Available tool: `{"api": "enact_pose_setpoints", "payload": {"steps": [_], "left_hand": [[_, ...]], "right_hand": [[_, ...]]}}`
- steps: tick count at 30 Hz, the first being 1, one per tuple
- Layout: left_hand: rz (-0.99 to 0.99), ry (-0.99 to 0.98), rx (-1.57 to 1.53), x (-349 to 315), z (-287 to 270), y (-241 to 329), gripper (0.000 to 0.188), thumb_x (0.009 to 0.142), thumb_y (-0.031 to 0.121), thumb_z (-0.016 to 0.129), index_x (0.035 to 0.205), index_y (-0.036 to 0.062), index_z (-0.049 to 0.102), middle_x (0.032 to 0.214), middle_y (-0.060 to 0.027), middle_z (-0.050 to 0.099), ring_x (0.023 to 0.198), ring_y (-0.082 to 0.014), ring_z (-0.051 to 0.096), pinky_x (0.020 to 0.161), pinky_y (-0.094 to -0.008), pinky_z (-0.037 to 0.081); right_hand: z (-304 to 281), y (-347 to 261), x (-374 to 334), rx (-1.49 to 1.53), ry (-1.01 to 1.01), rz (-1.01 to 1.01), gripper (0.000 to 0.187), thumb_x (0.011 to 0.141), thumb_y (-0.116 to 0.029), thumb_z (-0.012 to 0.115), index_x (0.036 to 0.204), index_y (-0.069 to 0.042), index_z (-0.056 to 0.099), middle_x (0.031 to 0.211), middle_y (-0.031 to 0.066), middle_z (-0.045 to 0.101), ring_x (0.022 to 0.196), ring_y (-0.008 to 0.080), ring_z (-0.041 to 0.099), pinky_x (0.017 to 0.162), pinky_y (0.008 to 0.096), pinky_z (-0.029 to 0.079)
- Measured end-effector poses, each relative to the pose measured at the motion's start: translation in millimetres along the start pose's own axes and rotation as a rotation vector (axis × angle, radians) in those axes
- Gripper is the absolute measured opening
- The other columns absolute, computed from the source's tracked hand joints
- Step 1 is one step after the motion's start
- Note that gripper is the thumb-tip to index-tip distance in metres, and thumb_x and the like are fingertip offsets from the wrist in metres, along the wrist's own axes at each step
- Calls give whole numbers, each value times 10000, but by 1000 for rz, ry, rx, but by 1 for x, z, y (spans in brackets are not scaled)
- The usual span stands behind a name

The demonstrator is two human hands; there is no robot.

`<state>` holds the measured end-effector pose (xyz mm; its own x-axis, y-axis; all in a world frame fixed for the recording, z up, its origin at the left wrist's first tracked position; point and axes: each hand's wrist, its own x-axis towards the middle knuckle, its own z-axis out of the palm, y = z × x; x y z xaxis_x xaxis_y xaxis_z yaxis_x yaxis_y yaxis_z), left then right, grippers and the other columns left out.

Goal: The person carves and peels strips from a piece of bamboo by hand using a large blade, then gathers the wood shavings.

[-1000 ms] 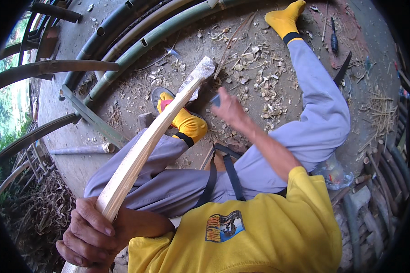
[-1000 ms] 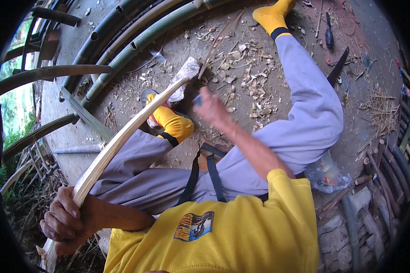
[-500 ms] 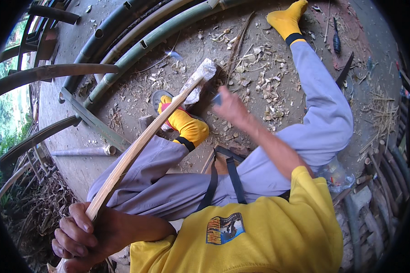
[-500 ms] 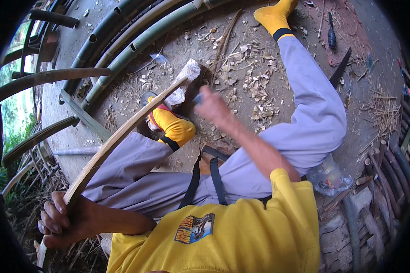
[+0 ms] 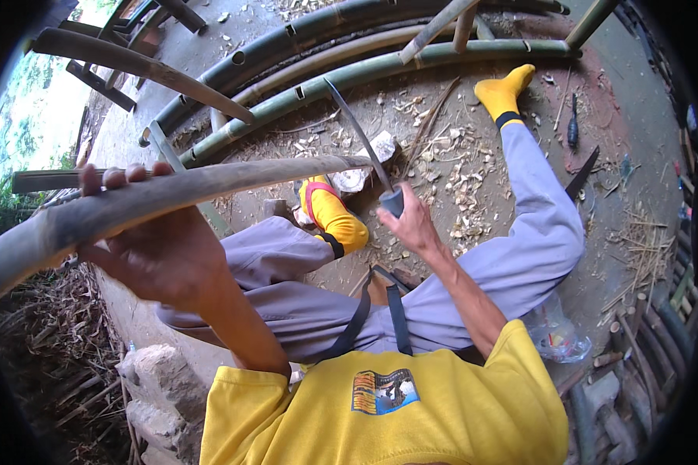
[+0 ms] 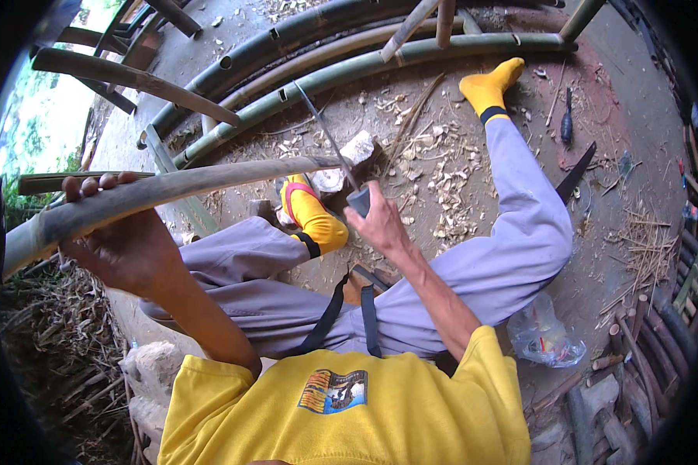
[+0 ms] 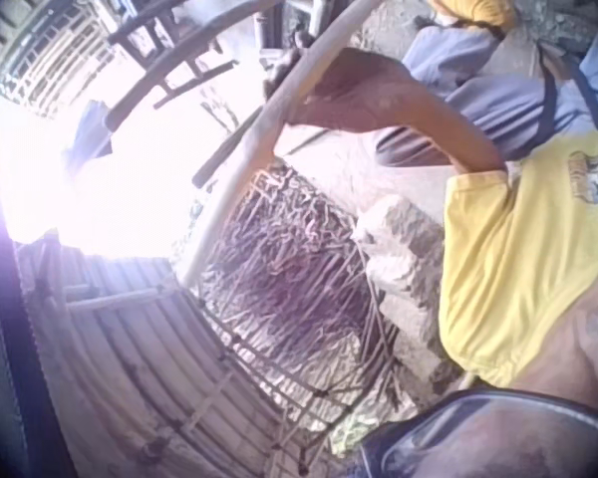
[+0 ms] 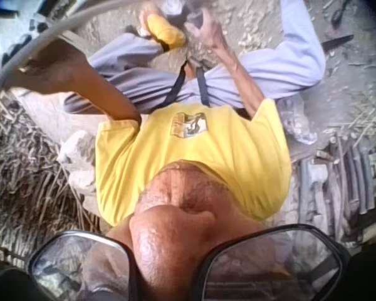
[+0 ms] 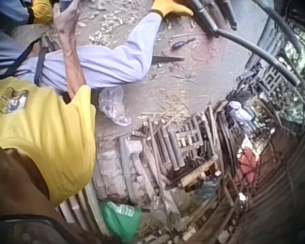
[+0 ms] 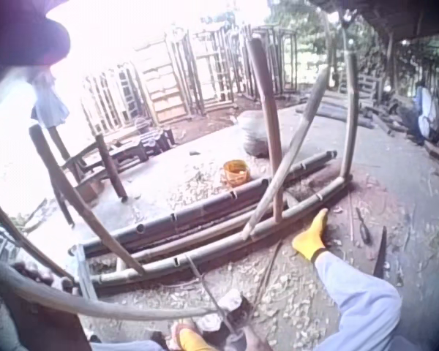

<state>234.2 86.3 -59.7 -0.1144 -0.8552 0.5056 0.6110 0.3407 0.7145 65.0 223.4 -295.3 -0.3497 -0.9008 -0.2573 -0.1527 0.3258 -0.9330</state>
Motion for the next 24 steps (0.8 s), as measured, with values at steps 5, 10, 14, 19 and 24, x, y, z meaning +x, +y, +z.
{"api": "enact_pose_setpoints", "payload": {"steps": [5,10,14,19,24], "left_hand": [[135,-177,132,5,1,-41,339,934,280,439,1155,22,431,892,-158,580,834,-304,582,796,-490,492],[62,-304,83,-4,16,-11,331,918,359,445,1097,91,516,837,-111,587,668,-235,537,653,-415,427],[136,-204,75,-13,22,-22,192,903,155,514,1027,12,483,660,-158,543,486,-242,526,464,-395,477],[84,-196,86,-18,22,-20,130,903,187,523,960,74,554,684,-105,561,504,-212,510,478,-378,442],[13,-237,106,-23,22,-11,130,910,223,512,959,126,585,691,-86,565,502,-205,494,496,-385,432]], "right_hand": [[-29,-48,-36,-49,35,-51,454,812,-260,640,1107,9,422,797,167,632,733,268,651,648,364,500],[-35,-111,-45,51,-58,-186,449,841,-295,623,1111,2,420,696,131,608,659,227,639,601,348,483],[-30,-131,-44,78,32,-389,430,862,-335,602,1075,2,439,621,102,565,560,153,589,529,312,457],[-39,-139,-33,59,-232,-48,417,861,-349,601,1035,0,454,654,74,578,532,85,573,476,234,446],[-40,-168,-54,322,25,-363,418,844,-332,618,977,17,428,678,211,596,732,359,645,555,393,494]]}}
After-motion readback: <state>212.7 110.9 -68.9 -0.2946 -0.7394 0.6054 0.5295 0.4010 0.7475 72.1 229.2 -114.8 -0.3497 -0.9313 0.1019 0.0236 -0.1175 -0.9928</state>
